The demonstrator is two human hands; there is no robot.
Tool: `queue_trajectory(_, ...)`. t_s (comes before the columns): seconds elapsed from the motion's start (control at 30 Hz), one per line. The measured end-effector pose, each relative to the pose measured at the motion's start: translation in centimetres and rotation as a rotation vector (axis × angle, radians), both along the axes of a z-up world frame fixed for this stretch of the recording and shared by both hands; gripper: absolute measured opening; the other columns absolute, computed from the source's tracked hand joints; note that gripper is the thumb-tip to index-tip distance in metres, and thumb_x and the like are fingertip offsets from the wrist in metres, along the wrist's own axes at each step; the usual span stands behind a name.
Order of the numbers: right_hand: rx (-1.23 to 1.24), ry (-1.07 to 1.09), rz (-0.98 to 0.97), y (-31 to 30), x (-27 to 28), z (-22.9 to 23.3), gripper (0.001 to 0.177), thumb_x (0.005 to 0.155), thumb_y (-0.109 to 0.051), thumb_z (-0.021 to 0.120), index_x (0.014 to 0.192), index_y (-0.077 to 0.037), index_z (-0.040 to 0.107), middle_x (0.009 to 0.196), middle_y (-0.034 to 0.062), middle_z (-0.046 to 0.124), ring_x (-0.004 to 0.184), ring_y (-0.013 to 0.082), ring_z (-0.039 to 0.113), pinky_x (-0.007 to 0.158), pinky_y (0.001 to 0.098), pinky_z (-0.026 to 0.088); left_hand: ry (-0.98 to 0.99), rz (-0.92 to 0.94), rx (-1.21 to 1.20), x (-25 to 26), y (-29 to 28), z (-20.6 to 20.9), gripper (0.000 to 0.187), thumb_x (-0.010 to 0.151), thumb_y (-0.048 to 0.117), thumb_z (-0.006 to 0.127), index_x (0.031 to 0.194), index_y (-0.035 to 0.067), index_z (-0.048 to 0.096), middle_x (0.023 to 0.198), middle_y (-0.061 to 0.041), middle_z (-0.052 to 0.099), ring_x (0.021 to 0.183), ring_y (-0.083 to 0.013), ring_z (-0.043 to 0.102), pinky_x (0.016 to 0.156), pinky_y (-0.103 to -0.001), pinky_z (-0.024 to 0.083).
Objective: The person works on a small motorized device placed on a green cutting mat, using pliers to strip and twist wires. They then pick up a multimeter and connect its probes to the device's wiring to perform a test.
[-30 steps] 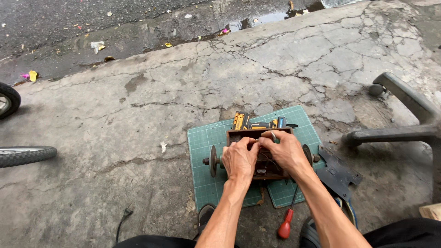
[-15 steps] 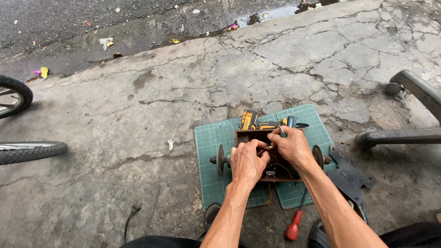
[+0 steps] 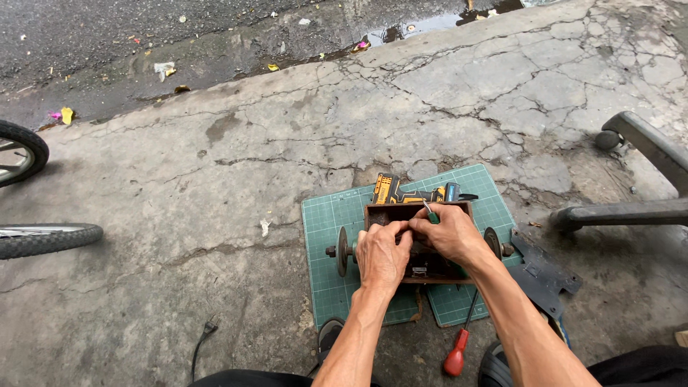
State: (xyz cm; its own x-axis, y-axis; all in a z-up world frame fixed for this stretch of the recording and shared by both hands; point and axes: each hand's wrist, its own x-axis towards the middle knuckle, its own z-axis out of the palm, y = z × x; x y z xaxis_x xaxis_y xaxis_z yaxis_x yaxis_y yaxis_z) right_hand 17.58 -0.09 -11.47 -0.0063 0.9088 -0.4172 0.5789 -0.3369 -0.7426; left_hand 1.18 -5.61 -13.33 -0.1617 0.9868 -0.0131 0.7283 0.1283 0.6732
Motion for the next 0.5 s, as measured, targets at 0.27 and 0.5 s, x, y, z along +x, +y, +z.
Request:
queue_trajectory(0.27, 0.043, 0.209, -0.160, 0.8, -0.7, -3.6, 0.027, 0.091, -0.034, 0.084, 0.081, -0.009, 0.084, 0.049, 0.0073, 0.062, 0.050, 0.0169, 0.061, 0.052, 0.0265, 0.044, 0.026, -0.092, 0.053, 0.5, -0.2, 0.5, 0.018, 0.098, 0.036, 0.075, 0.114, 0.029, 0.080, 0.101, 0.004, 0.081, 0.111, -0.0189, 0.071, 0.099, -0.038, 0.047)
queue_trajectory(0.5, -0.021, 0.301, -0.245, 1.6, -0.9, -5.3, 0.034, 0.095, -0.028, 0.079, 0.076, -0.001, 0.077, 0.046, 0.0099, 0.053, 0.037, 0.0139, 0.045, 0.034, 0.0227, 0.034, 0.016, -0.100, 0.115, 0.1, 0.1, -1.1, 0.011, 0.101, 0.037, 0.076, 0.110, 0.031, 0.081, 0.096, 0.006, 0.082, 0.107, -0.0184, 0.072, 0.098, -0.034, 0.048)
